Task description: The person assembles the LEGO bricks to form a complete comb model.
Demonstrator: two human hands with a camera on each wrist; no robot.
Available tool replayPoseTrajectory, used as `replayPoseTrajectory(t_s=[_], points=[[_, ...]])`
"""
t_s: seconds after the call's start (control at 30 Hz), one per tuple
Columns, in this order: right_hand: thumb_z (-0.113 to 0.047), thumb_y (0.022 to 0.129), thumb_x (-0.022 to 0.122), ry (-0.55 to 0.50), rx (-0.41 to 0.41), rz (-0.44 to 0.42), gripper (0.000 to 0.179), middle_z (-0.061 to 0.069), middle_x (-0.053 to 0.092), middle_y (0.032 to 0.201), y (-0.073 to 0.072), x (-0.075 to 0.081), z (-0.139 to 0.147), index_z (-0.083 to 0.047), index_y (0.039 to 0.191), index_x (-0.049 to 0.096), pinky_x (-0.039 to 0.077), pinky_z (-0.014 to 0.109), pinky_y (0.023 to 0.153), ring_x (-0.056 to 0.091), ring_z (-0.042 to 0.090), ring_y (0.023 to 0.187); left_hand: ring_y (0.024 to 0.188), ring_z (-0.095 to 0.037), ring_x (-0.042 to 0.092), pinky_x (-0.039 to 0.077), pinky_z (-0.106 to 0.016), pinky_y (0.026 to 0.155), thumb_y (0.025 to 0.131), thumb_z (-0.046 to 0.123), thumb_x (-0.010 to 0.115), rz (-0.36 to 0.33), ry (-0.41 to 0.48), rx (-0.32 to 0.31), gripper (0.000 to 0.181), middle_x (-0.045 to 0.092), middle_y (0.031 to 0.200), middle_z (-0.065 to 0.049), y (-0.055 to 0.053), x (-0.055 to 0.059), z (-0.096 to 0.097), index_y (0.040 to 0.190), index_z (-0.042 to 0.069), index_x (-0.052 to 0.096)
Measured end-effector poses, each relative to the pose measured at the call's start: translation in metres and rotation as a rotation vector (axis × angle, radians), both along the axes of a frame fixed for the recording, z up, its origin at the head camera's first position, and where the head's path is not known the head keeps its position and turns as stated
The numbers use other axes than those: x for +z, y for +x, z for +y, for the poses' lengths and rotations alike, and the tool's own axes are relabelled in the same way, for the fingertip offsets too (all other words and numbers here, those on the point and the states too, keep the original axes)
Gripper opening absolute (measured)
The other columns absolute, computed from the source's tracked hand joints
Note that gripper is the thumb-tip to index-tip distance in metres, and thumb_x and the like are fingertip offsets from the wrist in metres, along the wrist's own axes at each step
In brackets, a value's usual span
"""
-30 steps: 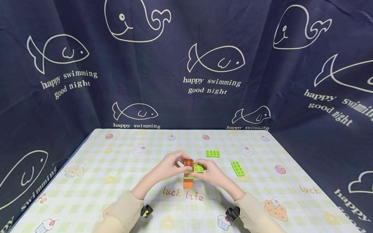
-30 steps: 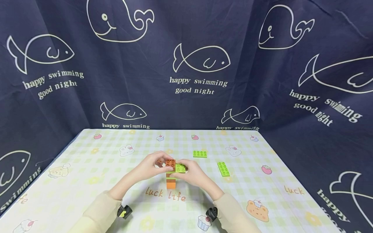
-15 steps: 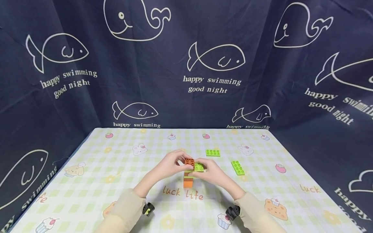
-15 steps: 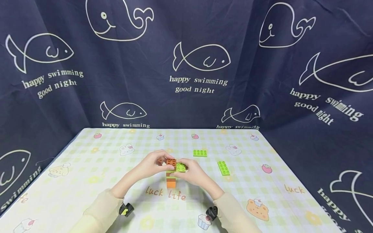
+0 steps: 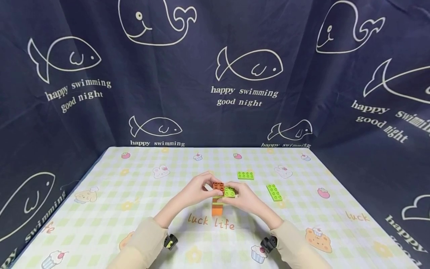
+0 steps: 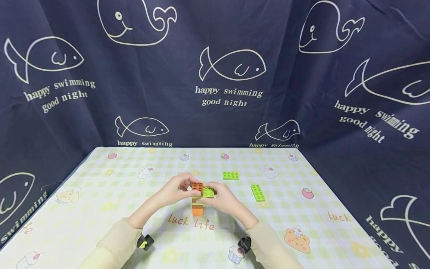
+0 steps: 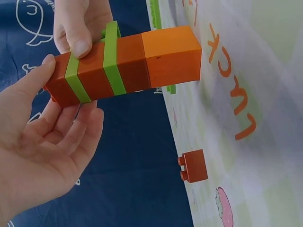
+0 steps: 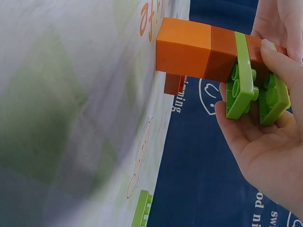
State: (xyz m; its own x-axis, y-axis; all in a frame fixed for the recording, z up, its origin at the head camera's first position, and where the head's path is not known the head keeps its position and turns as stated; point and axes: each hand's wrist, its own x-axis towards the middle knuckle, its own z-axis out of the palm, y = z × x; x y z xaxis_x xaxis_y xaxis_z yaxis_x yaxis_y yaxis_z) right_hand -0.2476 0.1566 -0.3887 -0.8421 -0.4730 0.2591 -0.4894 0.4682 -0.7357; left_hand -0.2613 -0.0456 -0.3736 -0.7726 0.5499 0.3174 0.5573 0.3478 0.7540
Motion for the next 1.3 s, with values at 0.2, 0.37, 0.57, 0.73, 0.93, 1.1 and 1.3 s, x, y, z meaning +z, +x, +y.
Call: replayPoseTrajectory(t_s=[0.2, 0.37, 0.57, 0.73, 0.93, 1.1, 1.3], points=[[-0.010, 0.081, 0.072, 0.000, 0.017, 0.012, 0.032, 0.015, 0.068, 0.100, 0.013, 0.019, -0.004, 0.002, 0.109, 0.064, 0.050, 0.020, 0.070, 0.059, 0.006, 0.080, 0.093, -0.017, 0.061, 0.054, -0.020, 0.079, 0.083, 0.017, 0.072, -0.083, 0.060, -0.040, 0.023, 0.058, 0.100, -0.005, -0.002, -0.001, 0.000, 0.102, 0.006, 0.064], [-0.018, 0.080, 0.074, -0.006, 0.008, 0.013, 0.035, 0.010, 0.069, 0.103, -0.001, -0.001, 0.000, -0.004, 0.111, 0.065, 0.049, 0.020, 0.072, 0.060, 0.008, 0.084, 0.093, -0.018, 0.061, 0.054, -0.020, 0.080, 0.084, 0.016, 0.071, -0.111, 0.083, -0.039, 0.023, 0.057, 0.101, -0.006, 0.001, 0.000, -0.001, 0.102, 0.006, 0.063], [-0.028, 0.080, 0.074, 0.012, -0.017, -0.004, 0.038, 0.005, 0.068, 0.105, -0.004, -0.005, 0.000, -0.009, 0.112, 0.065, 0.049, 0.020, 0.076, 0.061, 0.011, 0.088, 0.093, -0.017, 0.061, 0.054, -0.020, 0.080, 0.083, 0.019, 0.072, -0.120, 0.088, -0.040, 0.023, 0.057, 0.101, -0.006, -0.003, -0.004, -0.002, 0.102, 0.007, 0.064], [-0.031, 0.080, 0.073, 0.031, 0.014, 0.002, 0.037, 0.004, 0.068, 0.102, -0.007, -0.005, 0.003, -0.009, 0.109, 0.066, 0.049, 0.021, 0.075, 0.060, 0.010, 0.086, 0.091, -0.016, 0.061, 0.054, -0.020, 0.079, 0.083, 0.021, 0.072, -0.124, 0.085, -0.037, 0.023, 0.056, 0.100, -0.005, -0.004, -0.006, -0.002, 0.101, 0.009, 0.064], [-0.034, 0.080, 0.074, 0.065, 0.032, 0.004, 0.033, -0.002, 0.068, 0.097, -0.011, -0.005, 0.007, -0.014, 0.105, 0.066, 0.049, 0.022, 0.073, 0.057, 0.008, 0.083, 0.083, -0.012, 0.059, 0.054, -0.022, 0.076, 0.083, 0.024, 0.072, -0.072, 0.036, -0.026, 0.022, 0.057, 0.097, -0.001, -0.005, -0.007, -0.001, 0.100, 0.012, 0.066], [-0.036, 0.080, 0.073, 0.080, 0.058, 0.012, 0.034, -0.004, 0.067, 0.097, -0.012, -0.004, 0.007, -0.016, 0.106, 0.066, 0.049, 0.023, 0.074, 0.057, 0.008, 0.084, 0.083, -0.011, 0.057, 0.053, -0.021, 0.076, 0.083, 0.026, 0.072, -0.085, 0.028, -0.011, 0.024, 0.057, 0.097, 0.001, -0.004, -0.007, -0.002, 0.101, 0.012, 0.066], [-0.035, 0.079, 0.073, 0.101, 0.061, 0.028, 0.035, -0.004, 0.065, 0.095, -0.010, 0.001, 0.006, -0.015, 0.107, 0.065, 0.050, 0.022, 0.069, 0.055, 0.007, 0.079, 0.084, -0.011, 0.057, 0.053, -0.020, 0.076, 0.082, 0.028, 0.073, -0.085, 0.023, 0.013, 0.026, 0.057, 0.097, 0.001, -0.004, -0.007, -0.003, 0.102, 0.012, 0.066]])
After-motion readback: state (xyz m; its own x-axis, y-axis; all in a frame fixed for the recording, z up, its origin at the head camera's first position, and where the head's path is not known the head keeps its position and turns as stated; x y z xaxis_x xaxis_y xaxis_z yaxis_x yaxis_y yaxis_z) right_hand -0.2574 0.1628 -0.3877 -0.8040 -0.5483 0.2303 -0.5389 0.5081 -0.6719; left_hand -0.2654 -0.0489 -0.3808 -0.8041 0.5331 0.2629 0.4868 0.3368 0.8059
